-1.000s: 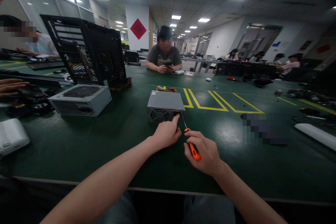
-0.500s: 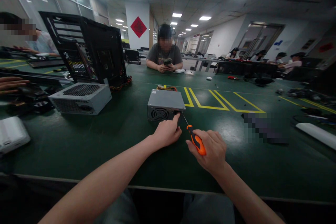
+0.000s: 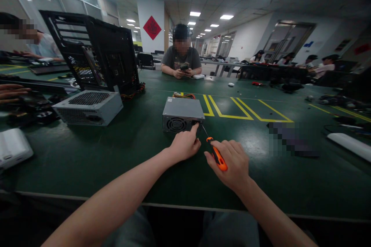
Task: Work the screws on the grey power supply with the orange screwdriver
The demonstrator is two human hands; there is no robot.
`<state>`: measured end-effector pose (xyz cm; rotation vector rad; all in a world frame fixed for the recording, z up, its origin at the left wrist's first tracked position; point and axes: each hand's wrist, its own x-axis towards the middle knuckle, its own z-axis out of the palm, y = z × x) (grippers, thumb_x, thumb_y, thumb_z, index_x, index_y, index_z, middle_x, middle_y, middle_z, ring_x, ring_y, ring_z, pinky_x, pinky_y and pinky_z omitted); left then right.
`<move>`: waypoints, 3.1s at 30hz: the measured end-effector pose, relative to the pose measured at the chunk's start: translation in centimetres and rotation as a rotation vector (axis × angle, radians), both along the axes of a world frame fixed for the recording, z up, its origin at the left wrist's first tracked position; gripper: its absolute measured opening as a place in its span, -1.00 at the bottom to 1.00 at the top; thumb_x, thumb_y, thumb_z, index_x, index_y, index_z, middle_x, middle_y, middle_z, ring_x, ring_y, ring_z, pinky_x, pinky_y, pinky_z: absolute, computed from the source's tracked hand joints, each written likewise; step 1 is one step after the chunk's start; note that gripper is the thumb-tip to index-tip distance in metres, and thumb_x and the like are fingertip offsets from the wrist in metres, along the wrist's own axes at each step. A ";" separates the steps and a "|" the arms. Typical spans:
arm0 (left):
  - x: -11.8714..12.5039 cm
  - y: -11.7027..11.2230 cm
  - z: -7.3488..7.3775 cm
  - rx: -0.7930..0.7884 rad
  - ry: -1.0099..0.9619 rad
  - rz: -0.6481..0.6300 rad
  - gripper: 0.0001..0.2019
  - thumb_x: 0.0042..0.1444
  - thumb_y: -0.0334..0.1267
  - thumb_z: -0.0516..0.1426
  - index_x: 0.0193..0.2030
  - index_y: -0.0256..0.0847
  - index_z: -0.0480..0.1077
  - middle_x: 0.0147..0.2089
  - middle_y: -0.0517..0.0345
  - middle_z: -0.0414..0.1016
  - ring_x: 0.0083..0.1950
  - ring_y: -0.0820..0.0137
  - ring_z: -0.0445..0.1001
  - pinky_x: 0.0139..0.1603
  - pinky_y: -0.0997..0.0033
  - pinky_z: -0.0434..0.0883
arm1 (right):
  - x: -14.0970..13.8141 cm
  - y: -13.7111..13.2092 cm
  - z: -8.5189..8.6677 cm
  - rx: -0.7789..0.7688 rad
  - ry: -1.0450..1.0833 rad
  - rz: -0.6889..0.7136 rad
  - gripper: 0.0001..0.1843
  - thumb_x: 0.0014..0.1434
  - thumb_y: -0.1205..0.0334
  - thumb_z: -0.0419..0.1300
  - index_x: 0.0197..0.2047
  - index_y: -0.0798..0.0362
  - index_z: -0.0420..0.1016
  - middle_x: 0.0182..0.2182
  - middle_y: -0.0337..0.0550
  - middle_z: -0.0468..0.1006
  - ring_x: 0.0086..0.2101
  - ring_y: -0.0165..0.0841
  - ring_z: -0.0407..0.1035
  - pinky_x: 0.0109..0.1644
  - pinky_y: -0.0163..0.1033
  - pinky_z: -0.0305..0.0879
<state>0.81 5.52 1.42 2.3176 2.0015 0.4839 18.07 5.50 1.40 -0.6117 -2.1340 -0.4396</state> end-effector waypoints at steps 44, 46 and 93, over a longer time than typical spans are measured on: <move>0.3 -0.4 0.6 -0.047 0.057 0.078 -0.42 0.17 -0.20 -0.09 0.29 -0.30 -0.17 -0.27 -0.01 0.52 -0.26 0.23 0.52 -0.26 0.31 0.38 | -0.1 -0.2 0.1 -0.070 -0.068 0.025 -0.87 0.08 0.27 0.08 -0.31 0.11 0.40 -0.53 -0.19 0.41 -0.49 -0.39 0.21 -0.37 -0.25 0.11; 0.5 -0.5 0.9 -0.055 0.077 0.098 -0.43 0.18 -0.20 -0.10 0.29 -0.29 -0.17 -0.27 0.00 0.52 -0.26 0.23 0.52 -0.25 0.31 0.38 | 0.0 -0.2 0.0 -0.077 -0.063 0.032 -0.87 0.08 0.27 0.09 -0.31 0.11 0.41 -0.53 -0.19 0.40 -0.48 -0.38 0.22 -0.37 -0.25 0.11; 0.5 -0.4 0.3 -0.009 0.062 0.049 -0.41 0.14 -0.27 -0.11 0.30 -0.36 -0.17 -0.30 -0.02 0.52 -0.29 0.22 0.52 -0.27 0.30 0.38 | 0.6 0.0 0.7 -0.129 0.024 0.082 -0.85 0.13 0.23 0.07 -0.27 0.10 0.38 -0.48 -0.17 0.37 -0.43 -0.37 0.20 -0.34 -0.25 0.11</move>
